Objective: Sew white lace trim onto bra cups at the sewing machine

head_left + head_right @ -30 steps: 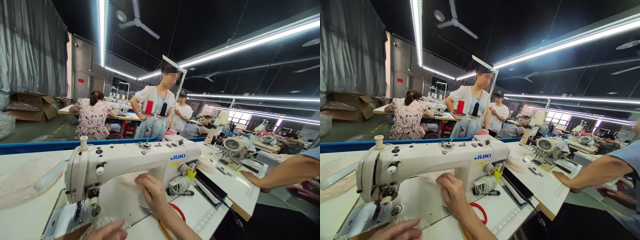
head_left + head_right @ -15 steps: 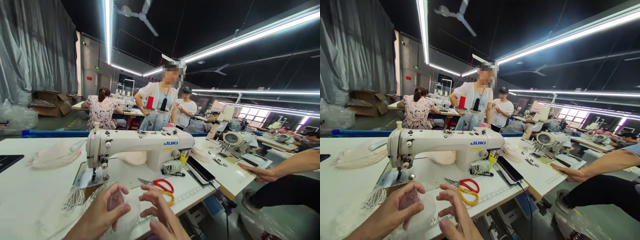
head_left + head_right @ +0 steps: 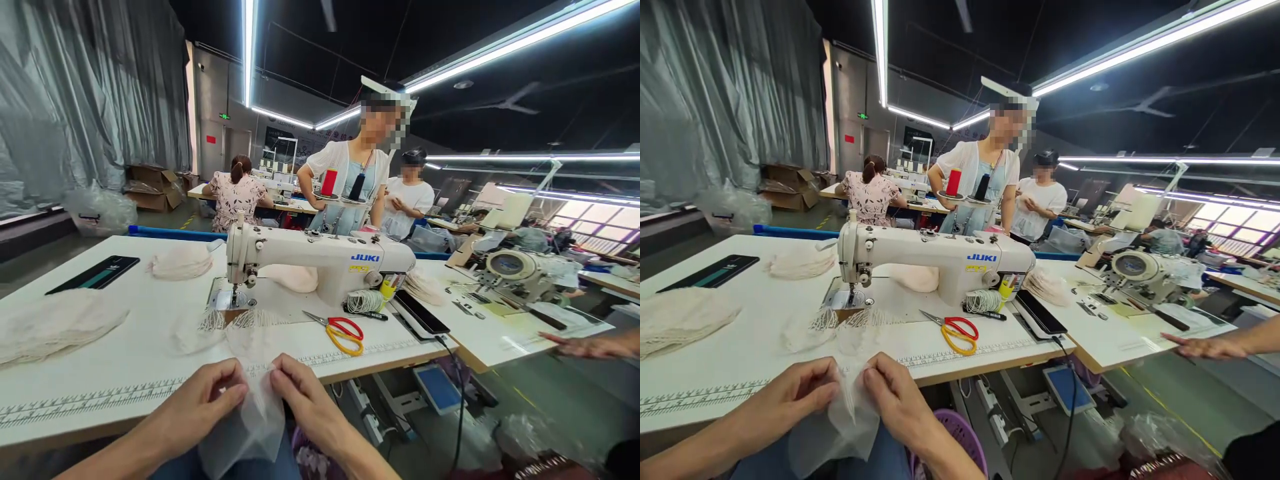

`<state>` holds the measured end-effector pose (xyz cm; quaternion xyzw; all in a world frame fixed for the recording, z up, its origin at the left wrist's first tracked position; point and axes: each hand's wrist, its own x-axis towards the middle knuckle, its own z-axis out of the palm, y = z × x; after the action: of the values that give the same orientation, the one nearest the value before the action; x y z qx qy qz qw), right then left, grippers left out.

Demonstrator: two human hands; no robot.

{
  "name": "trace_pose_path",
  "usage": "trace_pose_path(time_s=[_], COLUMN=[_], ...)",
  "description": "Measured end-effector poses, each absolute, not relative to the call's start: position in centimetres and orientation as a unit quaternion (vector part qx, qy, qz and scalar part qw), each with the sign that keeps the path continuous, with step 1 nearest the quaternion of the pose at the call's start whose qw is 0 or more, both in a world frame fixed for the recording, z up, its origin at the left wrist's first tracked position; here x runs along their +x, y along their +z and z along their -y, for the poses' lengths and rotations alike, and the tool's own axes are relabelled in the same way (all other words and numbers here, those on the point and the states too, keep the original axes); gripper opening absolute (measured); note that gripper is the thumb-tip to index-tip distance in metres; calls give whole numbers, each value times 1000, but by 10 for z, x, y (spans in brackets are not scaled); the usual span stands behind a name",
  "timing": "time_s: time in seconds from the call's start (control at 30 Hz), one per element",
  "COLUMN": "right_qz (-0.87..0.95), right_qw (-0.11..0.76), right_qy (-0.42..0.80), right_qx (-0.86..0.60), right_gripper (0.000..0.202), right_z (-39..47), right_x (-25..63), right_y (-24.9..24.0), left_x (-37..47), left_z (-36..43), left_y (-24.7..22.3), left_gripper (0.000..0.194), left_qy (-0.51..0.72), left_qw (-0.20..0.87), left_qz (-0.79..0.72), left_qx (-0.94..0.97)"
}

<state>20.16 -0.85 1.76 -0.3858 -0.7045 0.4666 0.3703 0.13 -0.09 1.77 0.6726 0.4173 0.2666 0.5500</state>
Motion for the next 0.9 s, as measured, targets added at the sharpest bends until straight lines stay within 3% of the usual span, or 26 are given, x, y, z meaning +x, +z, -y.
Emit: trace_pose_path(time_s=[0.2,0.3,0.5,0.63,0.77,0.9], right_qz=[699,677,654,653,645,687], right_qw=[392,400,392,384,346,427], right_qy=[452,478,529,552,643,534], right_qx=[-392,-392,-371,-350,-227,-249], right_gripper=[25,10,13,21,43,59], right_z=[20,18,18,25,26,15], right_x=[174,170,172,176,187,185], right_y=[3,-6,-10,-3,8,13], left_x=[0,-7,-16,-20,-26,-31], left_z=[10,16,26,23,21,21], left_y=[8,11,17,15,17,15], left_gripper=[27,29,33,29,22,27], left_qy=[277,262,198,189,242,265], left_qw=[533,518,527,511,456,417], left_qz=[-446,-476,-489,-478,-425,-345], left_qx=[664,661,666,689,744,798])
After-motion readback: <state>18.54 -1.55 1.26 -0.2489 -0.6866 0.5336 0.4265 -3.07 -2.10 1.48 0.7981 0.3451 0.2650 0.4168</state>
